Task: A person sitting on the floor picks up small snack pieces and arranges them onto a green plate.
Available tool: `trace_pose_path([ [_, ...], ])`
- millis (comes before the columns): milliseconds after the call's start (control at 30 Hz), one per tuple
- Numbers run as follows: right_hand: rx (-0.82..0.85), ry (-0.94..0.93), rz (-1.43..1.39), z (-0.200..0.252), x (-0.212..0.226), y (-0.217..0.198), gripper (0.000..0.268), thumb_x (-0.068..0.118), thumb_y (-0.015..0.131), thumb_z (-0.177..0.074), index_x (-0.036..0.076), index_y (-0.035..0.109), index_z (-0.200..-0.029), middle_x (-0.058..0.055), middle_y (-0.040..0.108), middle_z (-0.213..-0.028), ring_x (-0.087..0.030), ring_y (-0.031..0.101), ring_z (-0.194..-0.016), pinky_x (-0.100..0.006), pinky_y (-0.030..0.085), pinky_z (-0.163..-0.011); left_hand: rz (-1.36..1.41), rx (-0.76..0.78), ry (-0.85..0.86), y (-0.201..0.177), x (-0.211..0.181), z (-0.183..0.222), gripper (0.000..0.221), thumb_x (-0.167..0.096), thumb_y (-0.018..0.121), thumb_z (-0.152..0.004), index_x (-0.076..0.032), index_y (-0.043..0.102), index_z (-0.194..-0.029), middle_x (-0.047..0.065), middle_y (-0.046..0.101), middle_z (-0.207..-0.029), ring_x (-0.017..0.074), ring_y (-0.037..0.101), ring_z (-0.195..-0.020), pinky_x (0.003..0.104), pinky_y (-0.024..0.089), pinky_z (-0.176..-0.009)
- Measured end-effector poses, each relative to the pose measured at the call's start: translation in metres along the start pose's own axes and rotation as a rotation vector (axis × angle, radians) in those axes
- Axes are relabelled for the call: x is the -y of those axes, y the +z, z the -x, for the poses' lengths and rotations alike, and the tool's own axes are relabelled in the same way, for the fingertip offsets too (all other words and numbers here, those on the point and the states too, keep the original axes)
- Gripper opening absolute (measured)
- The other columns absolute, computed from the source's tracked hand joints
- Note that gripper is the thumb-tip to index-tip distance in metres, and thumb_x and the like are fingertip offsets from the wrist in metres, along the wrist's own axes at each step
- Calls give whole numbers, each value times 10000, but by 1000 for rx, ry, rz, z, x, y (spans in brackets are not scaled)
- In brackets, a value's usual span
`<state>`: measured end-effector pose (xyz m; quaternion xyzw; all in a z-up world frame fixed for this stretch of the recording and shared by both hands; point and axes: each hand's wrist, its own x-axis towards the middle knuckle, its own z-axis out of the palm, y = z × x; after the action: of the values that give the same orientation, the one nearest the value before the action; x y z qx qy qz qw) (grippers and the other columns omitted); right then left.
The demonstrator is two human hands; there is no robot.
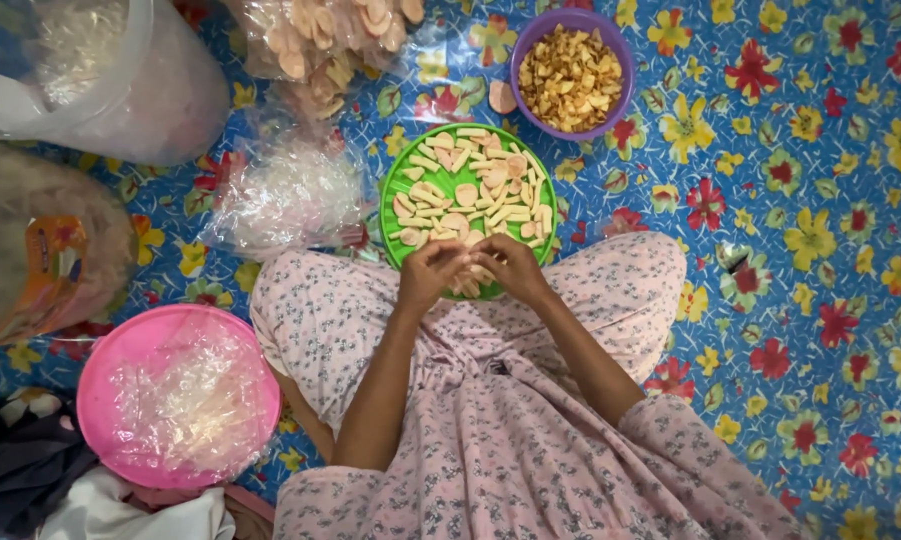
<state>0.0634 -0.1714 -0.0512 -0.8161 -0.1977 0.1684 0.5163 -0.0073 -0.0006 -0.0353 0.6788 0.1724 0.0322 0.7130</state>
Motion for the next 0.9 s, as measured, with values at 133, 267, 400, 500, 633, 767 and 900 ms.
trace_pose_path([
  [133, 28, -17, 19, 1, 3, -2, 151, 97, 732, -768, 71, 685, -909, -107, 650, -802, -240, 637, -762, -324, 504, -670, -60, 7, 45, 2, 20, -4, 113, -129, 761, -751, -131, 731, -860, 65, 696, -822, 189, 665, -844, 294, 509, -776],
  [267, 34, -14, 42, 6, -4, -1, 128, 109, 735, -762, 57, 661, -853, -85, 618, -741, -227, 622, -725, -330, 503, -686, -101, -11, 100, 3, 12, -3, 83, -71, 741, -728, -89, 705, -801, 88, 676, -770, 211, 656, -789, 324, 502, -753],
  [400, 14, -42, 27, 10, -13, -2, 105, 111, 727, -772, 54, 639, -784, -87, 593, -688, -254, 615, -683, -354, 504, -669, -114, -27, 88, 4, 12, -2, 38, -67, 706, -742, -98, 687, -755, 53, 658, -723, 156, 627, -736, 306, 490, -751],
  [500, -27, -38, 58, 17, -22, -2, 114, 111, 733, -757, 64, 629, -749, -74, 576, -684, -232, 602, -666, -353, 495, -661, -101, -21, 60, 8, 31, -2, 30, -70, 705, -739, -93, 687, -732, 66, 657, -693, 177, 619, -712, 320, 490, -739],
  [633, -13, -1, -7, 30, -17, -6, 96, 108, 690, -814, 34, 627, -814, -108, 592, -734, -285, 627, -737, -380, 514, -728, -93, 5, 73, 12, 26, 3, 25, -59, 679, -750, -81, 682, -739, 79, 632, -660, 167, 584, -636, 301, 484, -650],
  [767, -57, 25, -11, 46, -16, -11, 113, 141, 684, -824, 49, 627, -790, -97, 585, -722, -243, 612, -703, -362, 502, -698, -107, 38, 59, 18, 6, 9, 55, -44, 666, -749, -91, 683, -726, 59, 619, -650, 150, 561, -607, 285, 474, -610],
  [900, -153, 91, -145, 51, 5, -19, 142, 193, 642, -885, 52, 649, -870, -111, 609, -774, -227, 611, -753, -364, 490, -745, -353, 115, 257, 12, -23, -1, 80, -24, 689, -717, 29, 673, -775, 252, 604, -765, 426, 598, -676, 459, 508, -631],
])
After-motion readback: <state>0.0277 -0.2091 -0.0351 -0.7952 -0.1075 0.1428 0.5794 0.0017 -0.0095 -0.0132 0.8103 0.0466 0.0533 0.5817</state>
